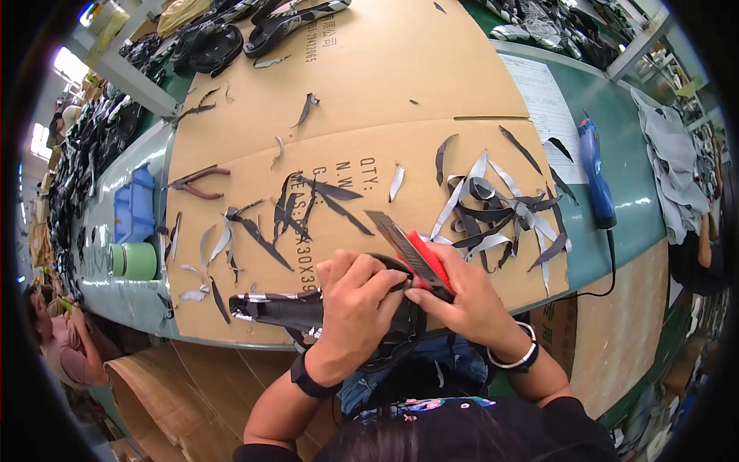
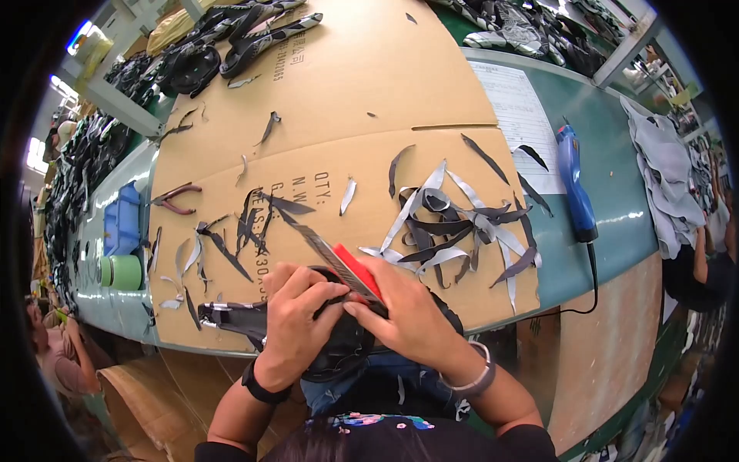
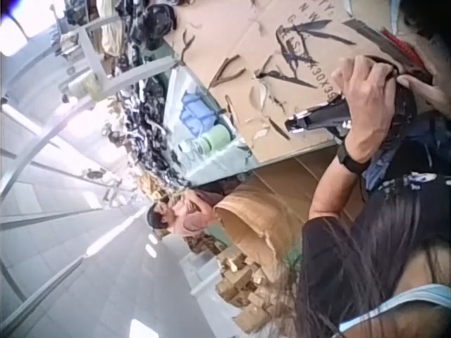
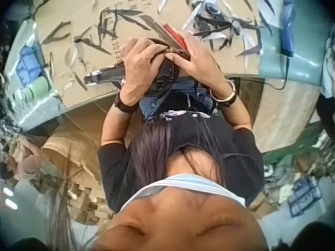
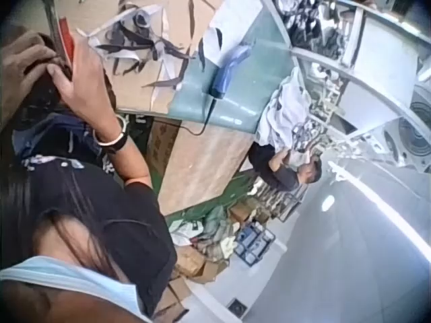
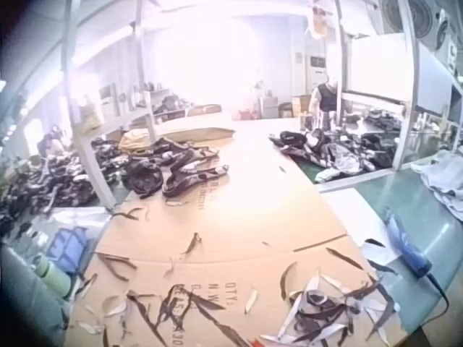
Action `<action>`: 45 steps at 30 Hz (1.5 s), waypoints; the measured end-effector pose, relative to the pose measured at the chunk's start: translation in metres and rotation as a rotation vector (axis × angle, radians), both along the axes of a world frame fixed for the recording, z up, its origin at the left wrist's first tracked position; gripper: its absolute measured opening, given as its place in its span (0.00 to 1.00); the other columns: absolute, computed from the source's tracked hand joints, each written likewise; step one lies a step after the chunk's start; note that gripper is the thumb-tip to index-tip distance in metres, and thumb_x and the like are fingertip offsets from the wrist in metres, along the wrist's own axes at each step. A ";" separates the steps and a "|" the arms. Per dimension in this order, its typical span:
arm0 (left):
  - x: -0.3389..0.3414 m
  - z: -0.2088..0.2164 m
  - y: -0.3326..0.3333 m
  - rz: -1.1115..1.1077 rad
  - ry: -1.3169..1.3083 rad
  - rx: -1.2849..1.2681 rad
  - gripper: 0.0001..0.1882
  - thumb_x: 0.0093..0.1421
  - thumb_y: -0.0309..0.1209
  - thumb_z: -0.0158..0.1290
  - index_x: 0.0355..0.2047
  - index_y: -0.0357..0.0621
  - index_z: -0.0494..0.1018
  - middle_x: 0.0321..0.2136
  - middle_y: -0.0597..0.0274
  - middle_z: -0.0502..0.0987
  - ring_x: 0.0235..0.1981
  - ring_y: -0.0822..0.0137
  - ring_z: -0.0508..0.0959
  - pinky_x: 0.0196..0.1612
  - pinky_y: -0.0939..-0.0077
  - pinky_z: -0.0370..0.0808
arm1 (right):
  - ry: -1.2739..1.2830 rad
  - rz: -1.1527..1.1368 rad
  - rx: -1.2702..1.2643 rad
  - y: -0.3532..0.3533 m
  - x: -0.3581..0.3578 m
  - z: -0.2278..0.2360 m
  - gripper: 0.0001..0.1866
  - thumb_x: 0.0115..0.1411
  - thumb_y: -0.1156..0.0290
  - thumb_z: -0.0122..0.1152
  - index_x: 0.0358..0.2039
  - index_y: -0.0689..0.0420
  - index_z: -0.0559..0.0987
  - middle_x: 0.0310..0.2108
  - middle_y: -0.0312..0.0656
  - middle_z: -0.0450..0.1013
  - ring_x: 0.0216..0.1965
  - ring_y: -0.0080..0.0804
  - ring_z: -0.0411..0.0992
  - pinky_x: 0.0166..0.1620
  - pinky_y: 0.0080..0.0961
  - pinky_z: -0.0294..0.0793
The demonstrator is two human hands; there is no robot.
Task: The person picks up a bicycle seat, trims excess material from its underside using a utility knife, and places it onto a pile, repeating the process for several seats.
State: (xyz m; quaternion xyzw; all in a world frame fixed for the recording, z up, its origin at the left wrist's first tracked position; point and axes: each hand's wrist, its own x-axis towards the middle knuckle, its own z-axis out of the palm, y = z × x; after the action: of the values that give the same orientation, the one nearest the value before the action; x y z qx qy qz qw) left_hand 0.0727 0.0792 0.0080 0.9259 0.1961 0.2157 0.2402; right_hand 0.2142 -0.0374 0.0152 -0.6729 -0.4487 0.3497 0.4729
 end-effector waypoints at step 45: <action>-0.057 0.008 0.053 0.437 -0.141 -1.299 0.17 0.54 0.24 0.60 0.45 0.33 0.74 0.35 0.59 0.80 0.33 0.72 0.79 0.39 0.78 0.76 | -0.298 0.145 -0.095 -0.019 -0.023 -0.017 0.30 0.58 0.76 0.55 0.62 0.59 0.61 0.26 0.55 0.74 0.23 0.55 0.73 0.27 0.42 0.70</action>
State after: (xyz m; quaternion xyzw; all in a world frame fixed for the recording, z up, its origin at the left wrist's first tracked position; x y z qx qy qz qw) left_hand 0.0155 0.1323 0.0165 0.5173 0.4518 0.1579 0.7095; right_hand 0.1917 -0.0560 -0.0014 -0.7046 -0.5442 0.3003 0.3424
